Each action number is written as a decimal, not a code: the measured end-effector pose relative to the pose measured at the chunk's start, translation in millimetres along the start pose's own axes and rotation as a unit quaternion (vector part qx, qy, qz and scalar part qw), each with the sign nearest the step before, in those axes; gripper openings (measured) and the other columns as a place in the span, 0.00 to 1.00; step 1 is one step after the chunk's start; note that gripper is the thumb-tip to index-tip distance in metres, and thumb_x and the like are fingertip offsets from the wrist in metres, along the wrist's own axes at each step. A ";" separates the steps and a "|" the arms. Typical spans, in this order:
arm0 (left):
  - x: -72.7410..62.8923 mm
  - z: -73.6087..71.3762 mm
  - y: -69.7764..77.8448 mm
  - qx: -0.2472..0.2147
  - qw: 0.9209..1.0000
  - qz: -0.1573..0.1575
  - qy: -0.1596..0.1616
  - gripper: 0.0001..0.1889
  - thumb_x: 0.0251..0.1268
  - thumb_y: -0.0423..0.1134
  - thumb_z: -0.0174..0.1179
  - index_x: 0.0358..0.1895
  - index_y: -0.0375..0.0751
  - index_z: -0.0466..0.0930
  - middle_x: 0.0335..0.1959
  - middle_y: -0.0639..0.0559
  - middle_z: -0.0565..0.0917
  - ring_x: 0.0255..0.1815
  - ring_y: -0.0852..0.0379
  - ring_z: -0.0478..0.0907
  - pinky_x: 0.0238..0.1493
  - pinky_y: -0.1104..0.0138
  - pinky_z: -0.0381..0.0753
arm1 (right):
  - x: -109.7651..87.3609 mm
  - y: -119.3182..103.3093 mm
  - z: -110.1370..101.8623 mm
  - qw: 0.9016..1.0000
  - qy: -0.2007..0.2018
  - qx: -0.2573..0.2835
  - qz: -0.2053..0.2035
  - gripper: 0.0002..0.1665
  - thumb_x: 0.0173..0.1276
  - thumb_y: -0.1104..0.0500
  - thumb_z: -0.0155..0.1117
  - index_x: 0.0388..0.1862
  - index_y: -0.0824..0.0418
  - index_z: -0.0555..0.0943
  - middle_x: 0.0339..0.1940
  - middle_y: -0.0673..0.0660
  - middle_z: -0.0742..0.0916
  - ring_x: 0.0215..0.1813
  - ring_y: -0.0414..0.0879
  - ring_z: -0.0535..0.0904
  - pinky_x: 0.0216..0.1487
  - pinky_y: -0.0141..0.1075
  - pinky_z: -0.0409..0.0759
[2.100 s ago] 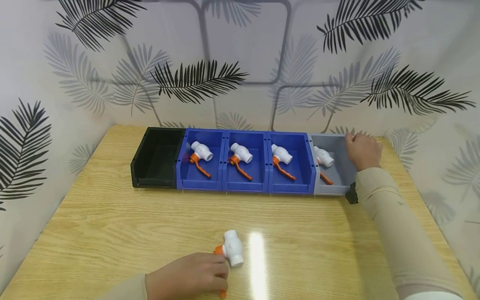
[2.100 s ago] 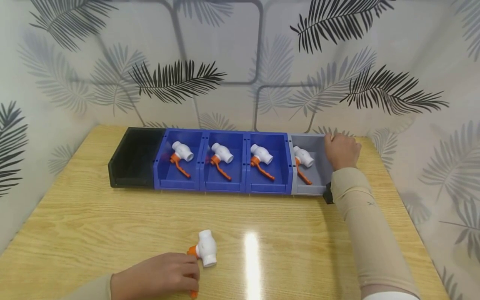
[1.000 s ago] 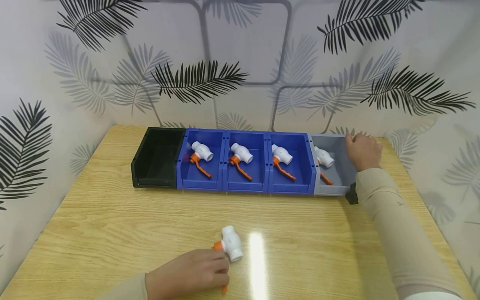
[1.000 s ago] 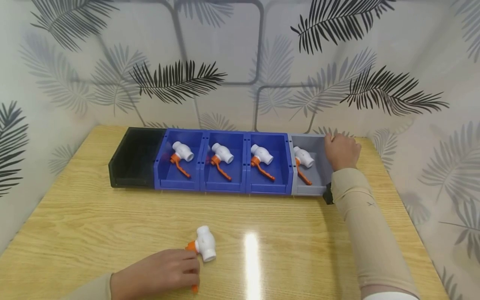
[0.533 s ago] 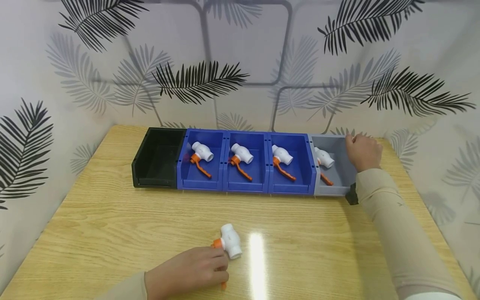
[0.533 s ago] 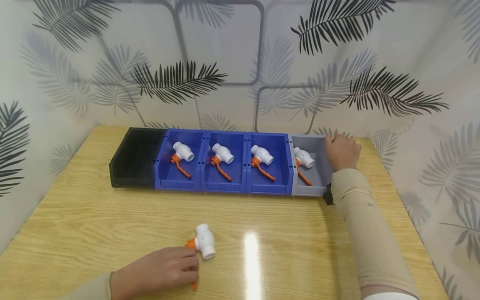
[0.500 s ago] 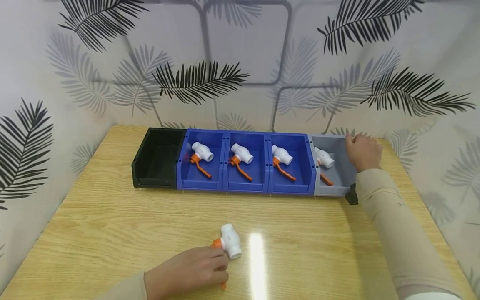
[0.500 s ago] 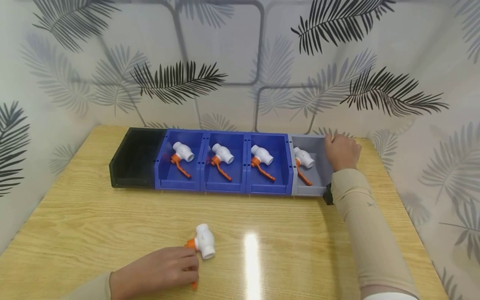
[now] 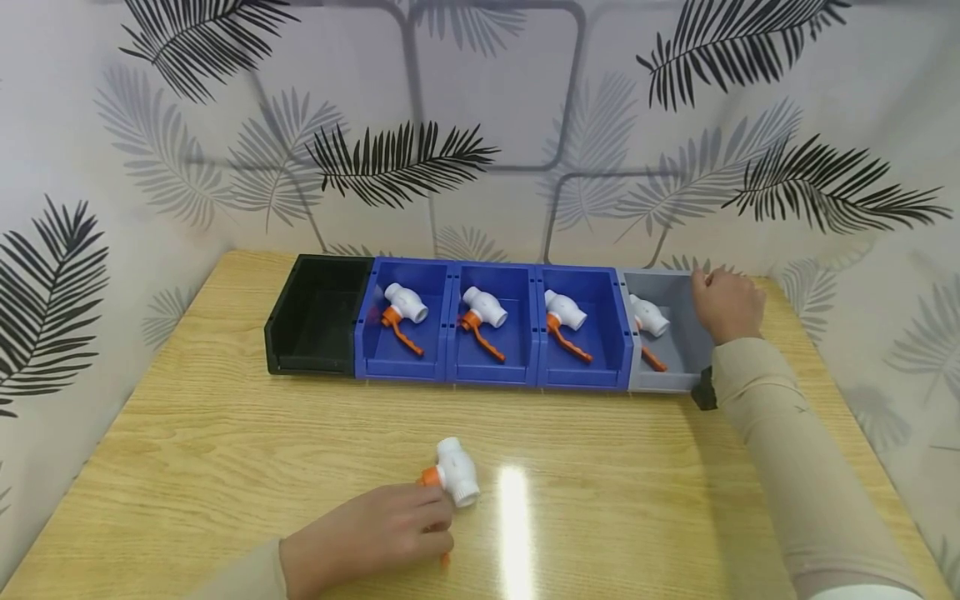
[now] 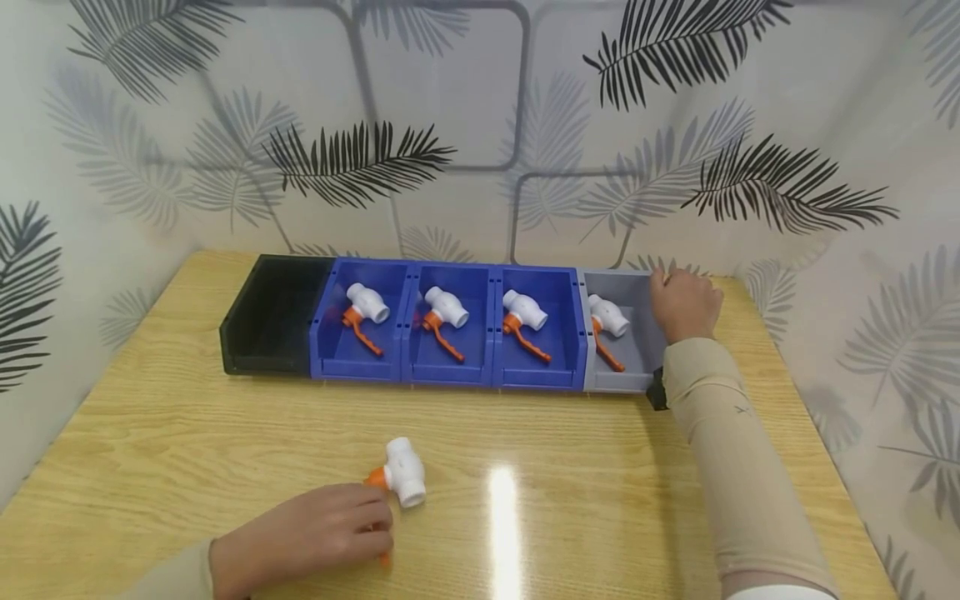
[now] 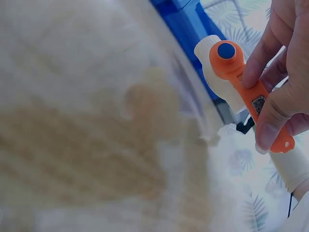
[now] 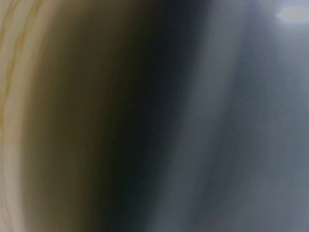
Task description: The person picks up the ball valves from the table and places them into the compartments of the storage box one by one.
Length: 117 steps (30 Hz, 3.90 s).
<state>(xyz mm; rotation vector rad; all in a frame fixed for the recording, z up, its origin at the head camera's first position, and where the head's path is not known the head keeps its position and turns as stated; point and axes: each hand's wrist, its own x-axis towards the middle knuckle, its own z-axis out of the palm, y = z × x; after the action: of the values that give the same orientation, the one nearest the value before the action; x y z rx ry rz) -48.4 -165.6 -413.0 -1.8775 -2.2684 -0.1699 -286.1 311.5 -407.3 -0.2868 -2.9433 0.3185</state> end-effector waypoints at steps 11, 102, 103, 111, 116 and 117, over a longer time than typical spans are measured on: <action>-1.8 -29.0 -11.9 0.043 0.997 -0.008 0.064 0.18 0.75 0.31 0.34 0.38 0.45 0.77 0.37 0.55 0.74 0.41 0.59 0.70 0.42 0.73 0.72 | -0.5 0.1 -1.4 1.000 -0.002 0.000 0.003 0.35 0.72 0.41 0.25 0.23 0.66 0.69 0.28 0.68 0.77 0.38 0.66 0.72 0.41 0.60 0.64; -92.0 -17.3 -214.6 0.063 0.968 -0.242 -0.023 0.12 0.47 0.20 0.61 0.29 0.42 0.74 0.28 0.51 0.71 0.30 0.55 0.68 0.31 0.62 0.71 | -3.1 -0.7 -0.5 1.000 0.013 0.023 0.006 0.32 0.72 0.43 0.30 0.21 0.64 0.68 0.22 0.62 0.74 0.31 0.60 0.70 0.34 0.54 0.65; -91.6 -16.3 -214.9 0.063 0.967 -0.244 -0.025 0.13 0.47 0.19 0.60 0.30 0.41 0.75 0.28 0.51 0.71 0.31 0.54 0.69 0.31 0.62 0.71 | -3.2 -0.4 0.1 1.000 0.015 0.022 0.004 0.32 0.72 0.43 0.30 0.21 0.64 0.68 0.22 0.63 0.74 0.31 0.61 0.70 0.34 0.54 0.65; -88.3 -8.8 -215.6 0.057 0.962 -0.260 -0.062 0.13 0.49 0.19 0.60 0.36 0.40 0.78 0.32 0.50 0.74 0.36 0.54 0.71 0.32 0.62 0.75 | -1.9 1.4 1.8 1.000 0.017 0.021 0.004 0.33 0.72 0.42 0.29 0.21 0.64 0.68 0.22 0.63 0.74 0.31 0.61 0.71 0.33 0.54 0.65; -88.5 -5.9 -216.7 0.051 0.960 -0.270 -0.062 0.12 0.51 0.20 0.60 0.34 0.41 0.79 0.32 0.50 0.75 0.36 0.55 0.71 0.32 0.62 0.75 | -0.3 0.9 0.5 1.000 0.013 0.020 0.003 0.33 0.72 0.41 0.28 0.22 0.64 0.68 0.23 0.63 0.75 0.31 0.61 0.71 0.32 0.54 0.65; -88.5 -5.9 -216.5 0.048 0.959 -0.272 -0.061 0.12 0.51 0.20 0.60 0.34 0.41 0.79 0.32 0.50 0.75 0.36 0.55 0.72 0.32 0.62 0.75 | 0.0 0.7 0.3 1.000 0.014 0.020 0.002 0.33 0.72 0.41 0.28 0.23 0.64 0.68 0.23 0.63 0.75 0.32 0.61 0.71 0.32 0.54 0.65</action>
<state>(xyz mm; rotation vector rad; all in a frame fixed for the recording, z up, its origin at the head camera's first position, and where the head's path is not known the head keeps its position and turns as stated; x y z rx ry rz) -244.6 -293.1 -419.4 -1.2052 -2.7701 -0.0160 -286.0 312.0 -407.8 -0.2890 -2.9057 0.3711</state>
